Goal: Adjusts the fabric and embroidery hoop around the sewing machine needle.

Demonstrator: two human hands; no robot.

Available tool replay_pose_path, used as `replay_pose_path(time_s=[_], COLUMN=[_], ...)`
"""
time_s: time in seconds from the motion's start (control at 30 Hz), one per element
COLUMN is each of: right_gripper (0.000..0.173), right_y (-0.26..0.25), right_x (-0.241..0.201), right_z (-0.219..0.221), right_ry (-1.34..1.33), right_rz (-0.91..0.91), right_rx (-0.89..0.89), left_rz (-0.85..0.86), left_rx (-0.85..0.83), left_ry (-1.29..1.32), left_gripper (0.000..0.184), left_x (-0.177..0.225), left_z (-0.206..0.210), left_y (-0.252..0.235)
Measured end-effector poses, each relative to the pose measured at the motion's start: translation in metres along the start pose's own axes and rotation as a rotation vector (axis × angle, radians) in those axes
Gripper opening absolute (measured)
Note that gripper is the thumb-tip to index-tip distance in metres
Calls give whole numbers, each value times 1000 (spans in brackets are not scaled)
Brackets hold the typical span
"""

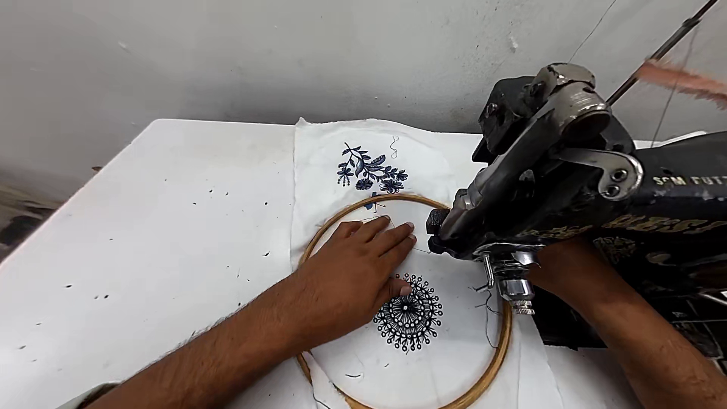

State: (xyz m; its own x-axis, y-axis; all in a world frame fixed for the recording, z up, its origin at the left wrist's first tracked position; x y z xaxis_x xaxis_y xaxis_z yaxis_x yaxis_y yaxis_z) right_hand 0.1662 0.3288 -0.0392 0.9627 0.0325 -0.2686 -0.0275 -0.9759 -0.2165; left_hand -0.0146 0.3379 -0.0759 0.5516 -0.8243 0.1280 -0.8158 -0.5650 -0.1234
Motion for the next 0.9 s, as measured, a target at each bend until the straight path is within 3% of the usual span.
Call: replay_pose_path(time_s=[0.1, 0.33, 0.67, 0.9], right_gripper=[13, 6, 5, 12], right_y=[1, 5, 7, 8], right_x=[2, 8, 4, 8], right_z=[3, 8, 4, 9], right_ry=[21, -83, -131, -171], right_rz=[51, 55, 31, -30], right_rx=[-51, 42, 92, 151], left_rz=[-75, -118, -132, -139], left_rx=[-49, -114, -113, -94], left_ry=[-7, 18, 29, 36], left_gripper=[62, 63, 62, 62], left_x=[-1, -3, -2, -4], left_z=[6, 9, 8, 7], left_y=[5, 5, 6, 6])
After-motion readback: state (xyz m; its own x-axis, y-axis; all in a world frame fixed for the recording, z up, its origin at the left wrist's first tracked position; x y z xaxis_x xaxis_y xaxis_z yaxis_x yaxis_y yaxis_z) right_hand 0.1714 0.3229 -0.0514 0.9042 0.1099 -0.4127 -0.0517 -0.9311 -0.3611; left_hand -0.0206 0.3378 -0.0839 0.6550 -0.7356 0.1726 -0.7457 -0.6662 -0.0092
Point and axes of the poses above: each hand's wrist, its own y-axis away from the middle knuckle, its own z-axis out of the palm, x = y × z, the point moved 10 cm from there along -y, towards the middle knuckle, and after that the axes turned 2 degrees about y, right-handed, at the moved point
